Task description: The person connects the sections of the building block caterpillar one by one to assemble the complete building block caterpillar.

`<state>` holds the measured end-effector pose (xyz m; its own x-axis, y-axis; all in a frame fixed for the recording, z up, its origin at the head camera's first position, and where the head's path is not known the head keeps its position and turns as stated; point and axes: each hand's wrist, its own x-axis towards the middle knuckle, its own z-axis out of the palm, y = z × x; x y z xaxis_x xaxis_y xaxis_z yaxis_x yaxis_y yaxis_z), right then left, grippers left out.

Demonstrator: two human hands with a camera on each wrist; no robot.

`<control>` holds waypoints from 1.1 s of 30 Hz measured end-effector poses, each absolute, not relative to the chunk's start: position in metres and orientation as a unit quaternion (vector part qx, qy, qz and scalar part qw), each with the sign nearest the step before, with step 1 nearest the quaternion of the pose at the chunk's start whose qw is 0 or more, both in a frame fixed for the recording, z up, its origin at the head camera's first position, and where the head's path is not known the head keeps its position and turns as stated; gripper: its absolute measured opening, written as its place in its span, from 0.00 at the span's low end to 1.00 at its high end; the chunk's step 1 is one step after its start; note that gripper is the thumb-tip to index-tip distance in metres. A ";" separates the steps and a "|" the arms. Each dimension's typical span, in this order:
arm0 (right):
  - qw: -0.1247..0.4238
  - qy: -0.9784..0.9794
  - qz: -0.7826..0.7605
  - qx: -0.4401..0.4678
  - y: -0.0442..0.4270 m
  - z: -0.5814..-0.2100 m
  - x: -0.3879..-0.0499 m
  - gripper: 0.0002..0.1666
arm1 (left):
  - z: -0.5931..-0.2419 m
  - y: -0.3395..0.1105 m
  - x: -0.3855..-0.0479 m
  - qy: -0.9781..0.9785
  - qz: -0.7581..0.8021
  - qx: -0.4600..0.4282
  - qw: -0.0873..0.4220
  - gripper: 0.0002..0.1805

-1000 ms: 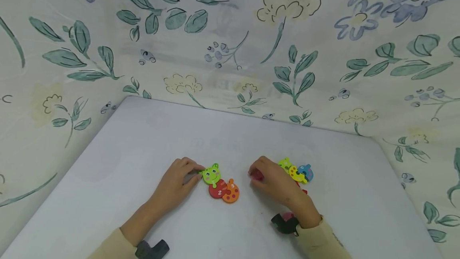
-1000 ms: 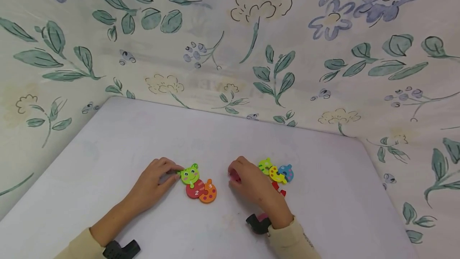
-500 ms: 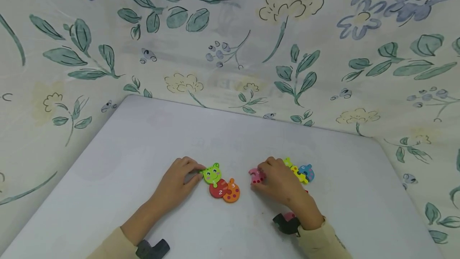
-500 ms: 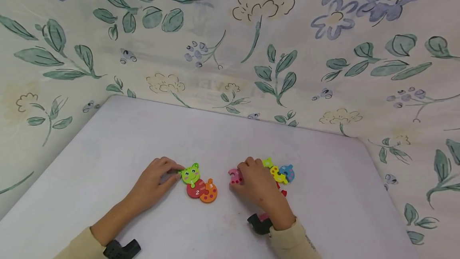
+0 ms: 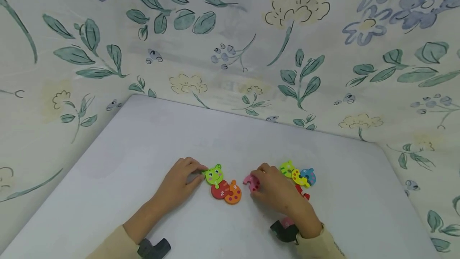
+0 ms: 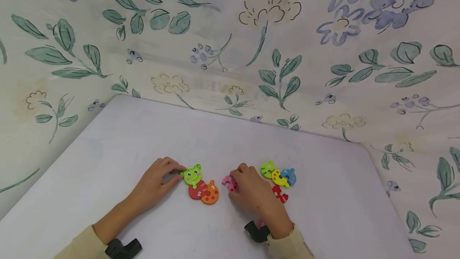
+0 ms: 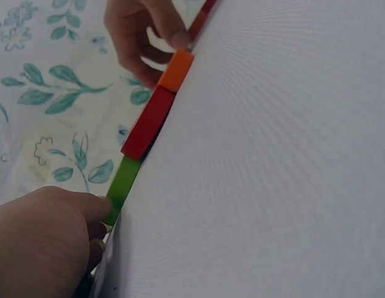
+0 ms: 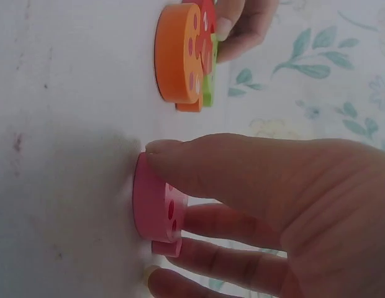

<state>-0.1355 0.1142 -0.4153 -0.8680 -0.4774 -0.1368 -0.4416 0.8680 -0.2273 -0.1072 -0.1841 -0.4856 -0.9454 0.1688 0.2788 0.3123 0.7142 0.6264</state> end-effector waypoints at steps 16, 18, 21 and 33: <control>0.097 0.940 -0.142 -0.295 0.114 -0.419 -0.136 0.31 | -0.480 -0.183 -0.106 -0.921 -0.349 -0.136 0.104 0.14; 0.096 0.938 -0.149 -0.299 0.114 -0.419 -0.137 0.31 | -0.480 -0.183 -0.106 -0.921 -0.349 -0.136 0.104 0.13; 0.096 0.934 -0.156 -0.307 0.114 -0.420 -0.137 0.31 | -0.481 -0.183 -0.106 -0.921 -0.350 -0.136 0.103 0.13; 0.113 0.929 -0.152 -0.319 0.104 -0.420 -0.133 0.33 | -0.479 -0.183 -0.106 -0.926 -0.335 -0.142 0.099 0.12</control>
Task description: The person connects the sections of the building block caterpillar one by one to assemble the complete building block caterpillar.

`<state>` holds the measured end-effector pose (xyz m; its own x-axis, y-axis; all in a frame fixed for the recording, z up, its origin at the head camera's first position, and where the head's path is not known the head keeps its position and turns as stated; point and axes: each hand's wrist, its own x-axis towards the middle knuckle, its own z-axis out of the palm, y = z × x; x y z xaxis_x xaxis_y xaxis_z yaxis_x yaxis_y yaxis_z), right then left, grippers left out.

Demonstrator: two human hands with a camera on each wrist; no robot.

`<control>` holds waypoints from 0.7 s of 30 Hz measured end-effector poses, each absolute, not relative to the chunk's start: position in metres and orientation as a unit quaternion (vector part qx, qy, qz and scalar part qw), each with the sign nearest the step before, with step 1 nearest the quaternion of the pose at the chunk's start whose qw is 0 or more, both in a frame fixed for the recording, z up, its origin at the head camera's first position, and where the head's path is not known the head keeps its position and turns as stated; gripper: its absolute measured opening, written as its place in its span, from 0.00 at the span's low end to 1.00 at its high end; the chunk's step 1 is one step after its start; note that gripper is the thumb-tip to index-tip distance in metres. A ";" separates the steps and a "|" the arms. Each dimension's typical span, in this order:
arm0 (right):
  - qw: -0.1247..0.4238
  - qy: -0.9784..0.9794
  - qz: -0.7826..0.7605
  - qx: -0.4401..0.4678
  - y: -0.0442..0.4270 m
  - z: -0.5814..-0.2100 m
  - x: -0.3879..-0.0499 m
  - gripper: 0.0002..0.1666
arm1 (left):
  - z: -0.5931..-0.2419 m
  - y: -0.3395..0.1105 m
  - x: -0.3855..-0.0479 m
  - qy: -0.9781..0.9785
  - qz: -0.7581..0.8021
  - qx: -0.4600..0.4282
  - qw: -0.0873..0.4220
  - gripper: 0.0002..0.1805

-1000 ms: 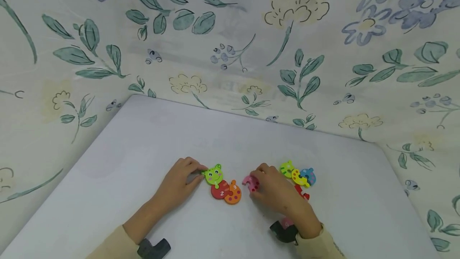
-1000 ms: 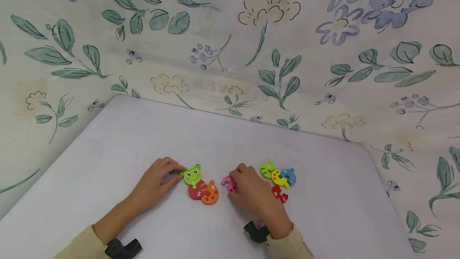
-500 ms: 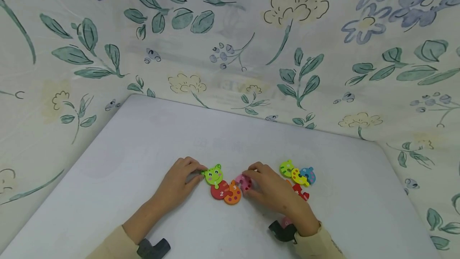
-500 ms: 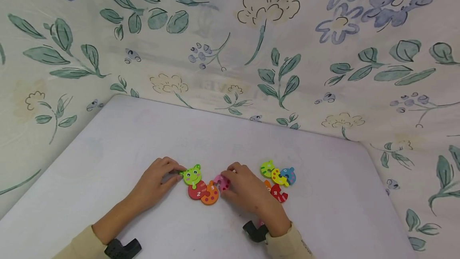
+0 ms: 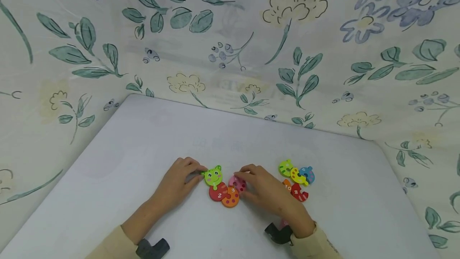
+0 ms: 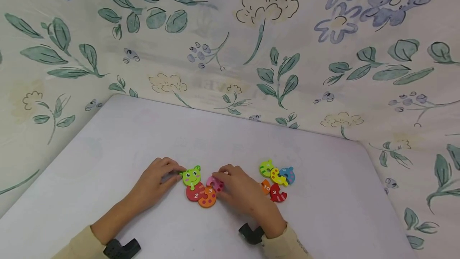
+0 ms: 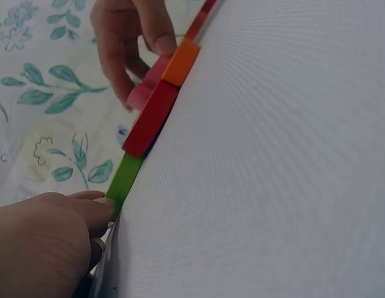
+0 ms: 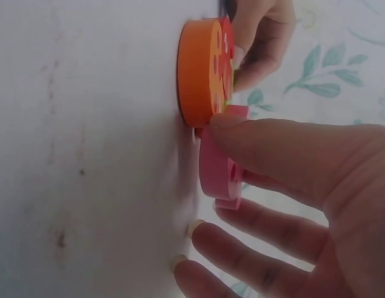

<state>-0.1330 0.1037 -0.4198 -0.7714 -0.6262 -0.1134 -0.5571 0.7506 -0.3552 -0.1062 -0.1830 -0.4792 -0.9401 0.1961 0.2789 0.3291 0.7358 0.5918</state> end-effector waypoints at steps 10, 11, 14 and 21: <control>0.113 0.922 -0.127 -0.346 0.101 -0.422 -0.130 0.32 | -0.479 -0.184 -0.106 -0.926 -0.331 -0.148 0.104 0.13; 0.111 0.922 -0.125 -0.349 0.101 -0.422 -0.130 0.32 | -0.480 -0.184 -0.106 -0.926 -0.331 -0.148 0.105 0.13; 0.107 0.922 -0.123 -0.352 0.101 -0.423 -0.130 0.31 | -0.480 -0.183 -0.106 -0.925 -0.333 -0.149 0.109 0.13; 0.105 0.921 -0.120 -0.356 0.101 -0.425 -0.132 0.29 | -0.481 -0.183 -0.106 -0.922 -0.340 -0.150 0.109 0.14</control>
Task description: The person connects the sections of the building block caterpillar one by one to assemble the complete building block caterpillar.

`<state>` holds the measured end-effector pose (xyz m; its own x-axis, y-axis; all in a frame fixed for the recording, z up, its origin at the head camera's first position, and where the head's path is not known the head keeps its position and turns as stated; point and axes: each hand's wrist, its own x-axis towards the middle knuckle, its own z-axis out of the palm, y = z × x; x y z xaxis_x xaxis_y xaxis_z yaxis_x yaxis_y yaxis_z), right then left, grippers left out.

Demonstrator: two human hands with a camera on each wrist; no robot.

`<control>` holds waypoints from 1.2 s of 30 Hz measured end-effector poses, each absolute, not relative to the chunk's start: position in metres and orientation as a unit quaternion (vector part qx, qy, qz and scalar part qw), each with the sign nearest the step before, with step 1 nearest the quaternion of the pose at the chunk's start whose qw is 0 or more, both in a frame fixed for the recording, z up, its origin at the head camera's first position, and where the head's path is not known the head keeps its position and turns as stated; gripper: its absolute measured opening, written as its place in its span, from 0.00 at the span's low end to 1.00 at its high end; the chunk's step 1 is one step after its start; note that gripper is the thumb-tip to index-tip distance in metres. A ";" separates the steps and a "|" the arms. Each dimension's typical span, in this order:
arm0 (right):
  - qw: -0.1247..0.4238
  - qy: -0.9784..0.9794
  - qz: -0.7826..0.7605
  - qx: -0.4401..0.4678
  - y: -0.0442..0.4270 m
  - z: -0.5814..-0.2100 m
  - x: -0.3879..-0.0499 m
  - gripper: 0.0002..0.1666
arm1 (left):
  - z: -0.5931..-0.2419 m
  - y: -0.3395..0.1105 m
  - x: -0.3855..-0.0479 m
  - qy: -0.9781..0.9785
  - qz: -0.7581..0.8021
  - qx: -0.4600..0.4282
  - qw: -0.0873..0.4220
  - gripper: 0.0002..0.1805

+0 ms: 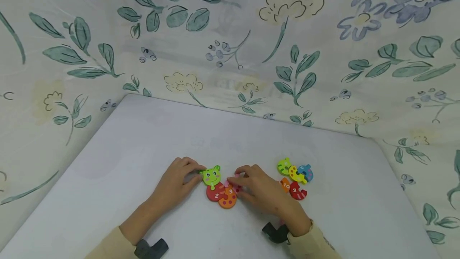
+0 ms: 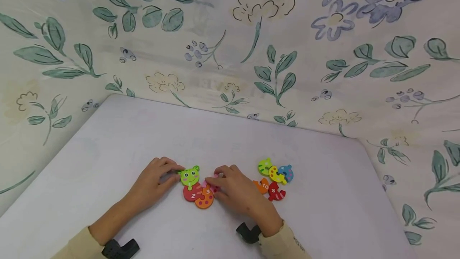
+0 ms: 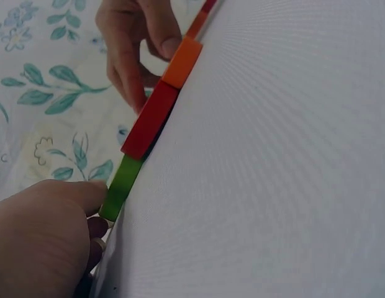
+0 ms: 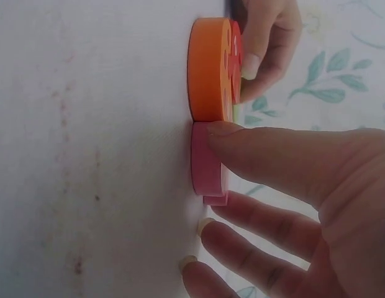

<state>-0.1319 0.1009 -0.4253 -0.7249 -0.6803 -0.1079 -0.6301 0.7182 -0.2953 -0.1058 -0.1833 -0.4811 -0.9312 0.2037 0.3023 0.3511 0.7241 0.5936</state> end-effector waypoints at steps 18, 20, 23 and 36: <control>0.133 0.925 -0.191 -0.301 0.125 -0.412 -0.134 0.28 | -0.480 -0.178 -0.105 -0.934 -0.311 -0.163 0.065 0.38; 0.130 0.924 -0.208 -0.294 0.132 -0.407 -0.133 0.26 | -0.480 -0.178 -0.105 -0.935 -0.310 -0.161 0.065 0.38; 0.124 0.923 -0.216 -0.293 0.143 -0.402 -0.132 0.25 | -0.480 -0.179 -0.104 -0.935 -0.310 -0.158 0.067 0.38; 0.122 0.938 -0.214 -0.245 0.178 -0.395 -0.116 0.24 | -0.481 -0.181 -0.105 -0.935 -0.315 -0.153 0.058 0.42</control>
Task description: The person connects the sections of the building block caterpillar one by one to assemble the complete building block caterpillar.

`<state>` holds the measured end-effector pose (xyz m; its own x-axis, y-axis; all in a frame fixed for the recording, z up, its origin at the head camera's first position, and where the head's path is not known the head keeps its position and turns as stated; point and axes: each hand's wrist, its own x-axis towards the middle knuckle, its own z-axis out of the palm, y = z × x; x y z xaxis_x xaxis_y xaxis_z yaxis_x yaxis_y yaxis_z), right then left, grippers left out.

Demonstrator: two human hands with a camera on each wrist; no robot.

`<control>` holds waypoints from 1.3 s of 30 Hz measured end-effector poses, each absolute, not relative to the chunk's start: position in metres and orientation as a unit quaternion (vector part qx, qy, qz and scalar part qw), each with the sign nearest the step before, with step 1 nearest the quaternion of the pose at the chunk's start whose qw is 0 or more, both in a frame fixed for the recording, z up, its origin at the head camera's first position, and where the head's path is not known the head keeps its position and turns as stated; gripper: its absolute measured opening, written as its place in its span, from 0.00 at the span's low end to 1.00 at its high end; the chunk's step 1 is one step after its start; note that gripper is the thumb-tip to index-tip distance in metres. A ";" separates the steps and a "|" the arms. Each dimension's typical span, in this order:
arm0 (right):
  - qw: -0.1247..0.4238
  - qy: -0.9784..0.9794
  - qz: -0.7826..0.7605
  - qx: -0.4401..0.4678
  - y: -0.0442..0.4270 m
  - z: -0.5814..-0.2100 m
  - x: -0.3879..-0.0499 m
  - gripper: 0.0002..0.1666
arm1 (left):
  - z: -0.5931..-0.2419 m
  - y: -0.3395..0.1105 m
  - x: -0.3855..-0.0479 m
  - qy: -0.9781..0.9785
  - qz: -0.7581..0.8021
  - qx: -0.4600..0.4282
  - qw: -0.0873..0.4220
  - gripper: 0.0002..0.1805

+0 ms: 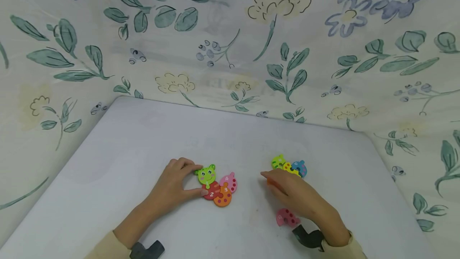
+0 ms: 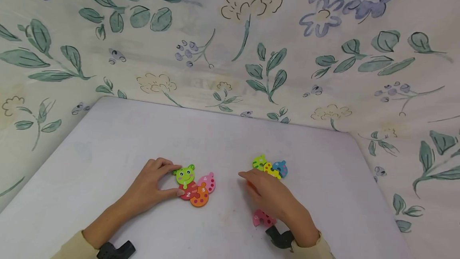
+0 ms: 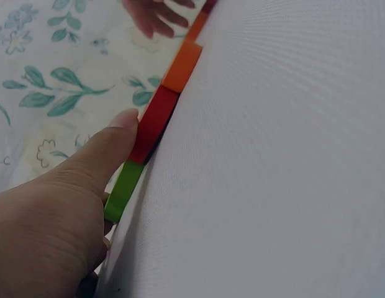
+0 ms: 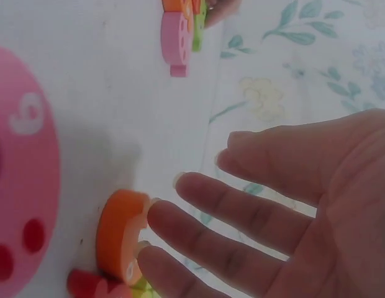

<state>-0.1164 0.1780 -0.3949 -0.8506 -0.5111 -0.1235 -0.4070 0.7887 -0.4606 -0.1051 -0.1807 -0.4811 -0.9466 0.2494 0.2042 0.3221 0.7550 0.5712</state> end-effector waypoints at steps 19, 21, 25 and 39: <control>0.154 0.952 -0.210 -0.162 0.216 -0.405 -0.091 0.33 | -0.481 -0.180 -0.105 -0.929 -0.328 -0.152 0.075 0.38; 0.155 0.953 -0.213 -0.152 0.218 -0.407 -0.091 0.35 | -0.480 -0.179 -0.105 -0.930 -0.328 -0.150 0.074 0.38; 0.161 0.952 -0.221 -0.137 0.223 -0.410 -0.092 0.37 | -0.480 -0.178 -0.105 -0.929 -0.331 -0.148 0.069 0.37; 0.138 0.944 -0.262 -0.146 0.231 -0.416 -0.100 0.36 | -0.480 -0.178 -0.104 -0.928 -0.330 -0.154 0.076 0.34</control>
<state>-0.0996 0.2312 -0.4159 -0.9194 -0.3477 -0.1837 -0.2031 0.8199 -0.5353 -0.1044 -0.1778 -0.4800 -0.9409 0.2356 0.2433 0.3363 0.7347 0.5892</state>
